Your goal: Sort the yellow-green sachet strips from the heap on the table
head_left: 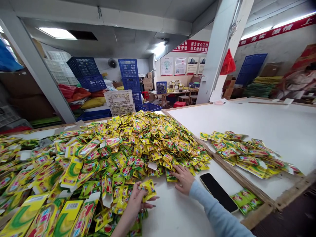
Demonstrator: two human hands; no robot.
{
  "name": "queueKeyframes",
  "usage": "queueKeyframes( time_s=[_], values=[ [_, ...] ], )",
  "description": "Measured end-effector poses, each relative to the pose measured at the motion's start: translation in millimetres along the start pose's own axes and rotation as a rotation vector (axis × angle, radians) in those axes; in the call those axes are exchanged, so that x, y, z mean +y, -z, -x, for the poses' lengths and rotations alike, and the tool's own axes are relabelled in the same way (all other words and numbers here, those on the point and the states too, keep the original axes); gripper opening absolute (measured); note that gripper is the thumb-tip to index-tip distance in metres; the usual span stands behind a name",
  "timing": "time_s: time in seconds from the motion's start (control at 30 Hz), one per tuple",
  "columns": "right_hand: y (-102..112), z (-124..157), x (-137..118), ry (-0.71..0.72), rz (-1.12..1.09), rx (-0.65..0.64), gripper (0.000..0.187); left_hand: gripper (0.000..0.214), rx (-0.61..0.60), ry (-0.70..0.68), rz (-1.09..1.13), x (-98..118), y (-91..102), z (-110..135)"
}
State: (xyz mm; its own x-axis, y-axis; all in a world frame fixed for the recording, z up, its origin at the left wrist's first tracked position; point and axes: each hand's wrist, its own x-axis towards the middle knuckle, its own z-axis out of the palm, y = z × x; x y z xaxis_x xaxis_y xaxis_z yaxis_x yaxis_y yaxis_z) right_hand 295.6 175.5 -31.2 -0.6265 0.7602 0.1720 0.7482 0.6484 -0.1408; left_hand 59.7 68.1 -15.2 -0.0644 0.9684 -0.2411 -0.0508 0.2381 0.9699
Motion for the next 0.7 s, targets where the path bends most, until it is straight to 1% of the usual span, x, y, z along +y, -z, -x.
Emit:
queueKeyframes(
  time_s=[0.07,0.1,0.13,0.2,0.3,0.33,0.37,0.47,0.53,0.6,0.67,0.7],
  values=[
    [2,-5,5,0.018,-0.019,0.016,0.044,0.039,0.006,0.092,0.207,-3,3.6,9],
    [3,-7,6,0.024,-0.031,0.036,0.039,0.039,0.013,0.125,0.293,-5,4.9,12],
    [6,-9,6,0.027,-0.044,0.062,0.034,0.037,0.024,0.142,0.353,-7,6.0,14],
    [13,-10,0,0.031,-0.082,0.127,0.027,0.032,0.05,0.145,0.396,-11,7.5,17],
    [28,-3,-25,0.045,-0.163,0.198,0.025,0.037,0.042,0.158,0.436,-12,8.3,21],
    [34,1,-37,0.064,-0.22,0.184,0.025,0.042,0.016,0.164,0.445,-11,7.9,22],
    [38,4,-49,0.095,-0.3,0.142,0.025,0.047,-0.02,0.168,0.448,-9,7.0,23],
    [48,10,-85,0.202,-0.543,-0.046,0.017,0.062,-0.169,0.15,0.419,-4,0.8,27],
    [50,9,-101,0.236,-0.586,-0.103,0.01,0.063,-0.228,0.109,0.34,-5,-5.5,30],
    [50,5,-111,0.245,-0.545,-0.094,0.009,0.059,-0.198,0.021,0.212,-10,-11.3,34],
    [46,2,-115,0.202,-0.568,-0.042,0.01,0.056,-0.085,-0.061,0.063,-18,-14.5,38],
    [42,1,-117,0.138,-0.627,0.009,0.016,0.056,-0.004,-0.074,-0.005,-22,-15.0,40]
  ],
)
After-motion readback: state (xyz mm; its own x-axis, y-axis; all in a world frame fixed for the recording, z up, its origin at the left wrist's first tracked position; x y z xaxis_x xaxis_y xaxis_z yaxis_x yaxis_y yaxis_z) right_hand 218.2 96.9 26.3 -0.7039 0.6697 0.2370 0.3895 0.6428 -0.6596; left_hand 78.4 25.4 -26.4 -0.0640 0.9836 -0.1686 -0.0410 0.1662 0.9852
